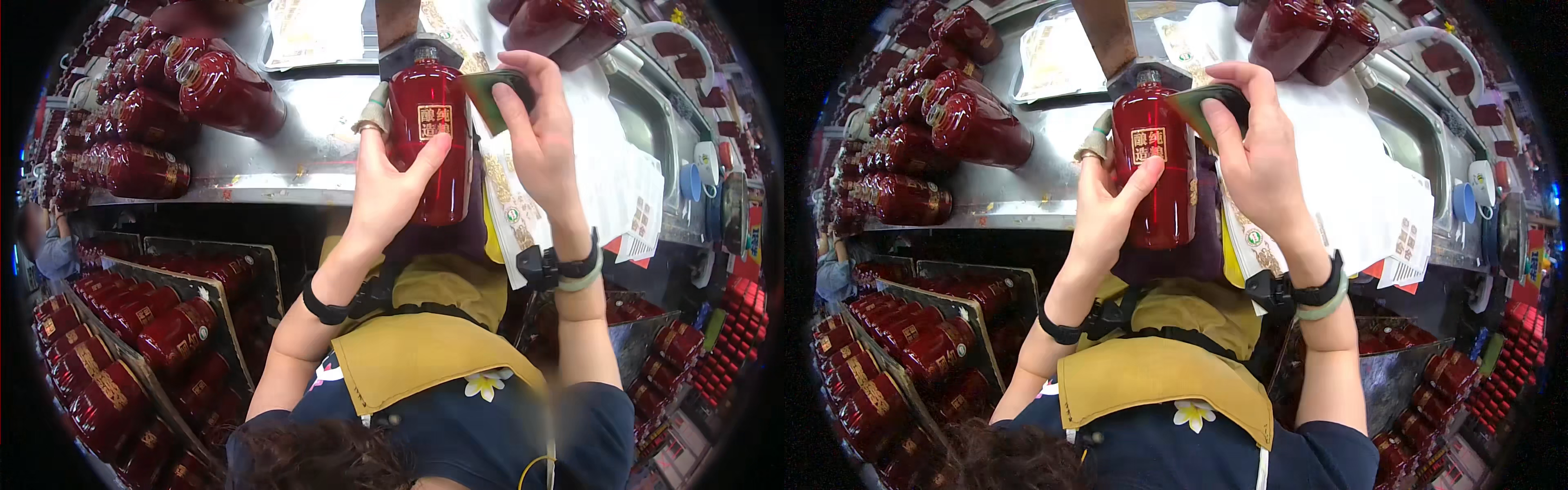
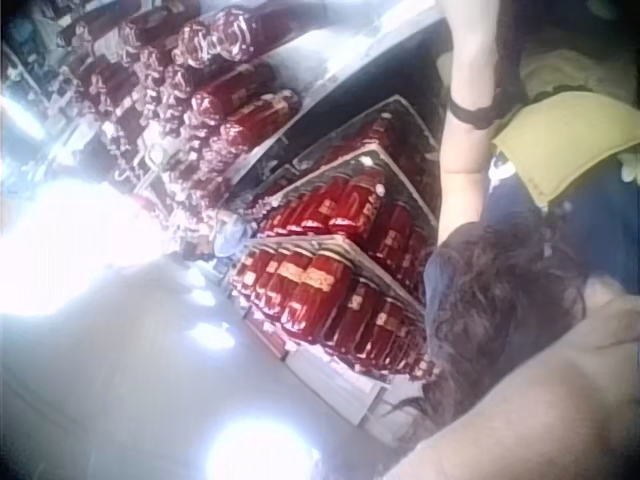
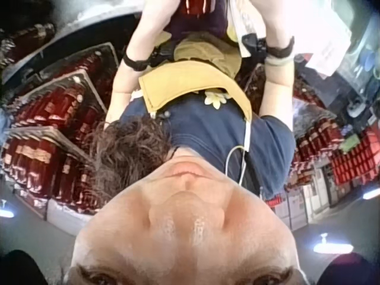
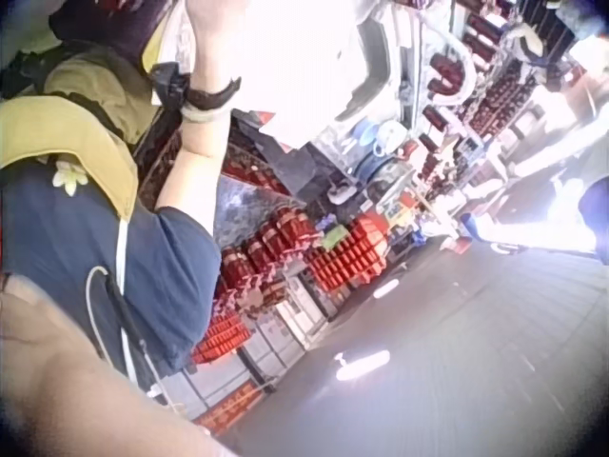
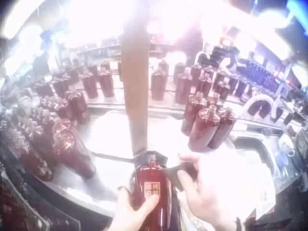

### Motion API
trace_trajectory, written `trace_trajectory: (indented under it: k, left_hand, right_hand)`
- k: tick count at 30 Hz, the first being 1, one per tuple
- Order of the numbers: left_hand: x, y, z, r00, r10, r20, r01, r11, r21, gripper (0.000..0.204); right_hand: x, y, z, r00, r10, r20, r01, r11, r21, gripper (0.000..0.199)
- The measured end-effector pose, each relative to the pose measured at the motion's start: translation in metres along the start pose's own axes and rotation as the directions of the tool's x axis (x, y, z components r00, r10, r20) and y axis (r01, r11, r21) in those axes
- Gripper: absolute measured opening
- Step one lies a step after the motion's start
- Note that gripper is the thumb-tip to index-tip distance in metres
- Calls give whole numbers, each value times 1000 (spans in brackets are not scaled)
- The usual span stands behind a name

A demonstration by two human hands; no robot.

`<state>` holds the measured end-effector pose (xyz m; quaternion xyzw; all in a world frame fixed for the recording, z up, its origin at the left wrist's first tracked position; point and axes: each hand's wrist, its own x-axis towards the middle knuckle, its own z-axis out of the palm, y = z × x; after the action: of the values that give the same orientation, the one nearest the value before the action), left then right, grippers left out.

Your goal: Applying decorative and brand labels to red liquor bottles by hand on an assembly line.

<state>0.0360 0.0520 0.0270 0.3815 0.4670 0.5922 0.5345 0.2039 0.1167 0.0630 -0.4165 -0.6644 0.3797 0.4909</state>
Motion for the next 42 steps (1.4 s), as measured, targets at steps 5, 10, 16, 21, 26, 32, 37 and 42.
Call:
trace_trajectory:
  k: [5, 10, 16, 21, 26, 32, 37, 42]
  left_hand:
    - [-1, -3, 1, 1000, 21, -23, -21, 1000, -4, 80]
    - [-10, 8, -8, 996, -67, 54, 72, 993, -96, 90]
    - [-34, 4, -34, 991, 129, -42, -133, 986, -102, 73]
    - [-31, 4, -37, 979, 176, -102, -178, 984, -16, 88]
    - [-26, -1, -45, 983, 123, -135, -125, 992, -6, 88]
    - [-29, 2, -35, 994, 36, -102, -36, 999, 2, 92]
    - [-24, 4, -33, 997, 3, -81, 2, 999, 55, 97]
    - [-35, 24, -38, 992, 104, 78, -126, 911, 393, 117]
  right_hand:
    - [24, -27, -7, 865, -294, 407, 425, 860, -282, 21]
    - [44, -24, -6, 579, -653, 488, 814, 437, -381, 30]
    - [39, -32, 15, 505, -463, 729, 806, 555, -206, 20]
    - [84, -16, -6, 428, -651, 627, 899, 239, -366, 23]
    - [19, -10, -18, 328, -577, 748, 845, 533, 41, 31]
    - [57, 15, -23, 523, -706, 477, 833, 305, -462, 17]
    - [13, -33, 8, 328, -567, 755, 914, 394, -101, 15]
    - [79, -18, -4, 713, -597, 367, 701, 586, -407, 16]
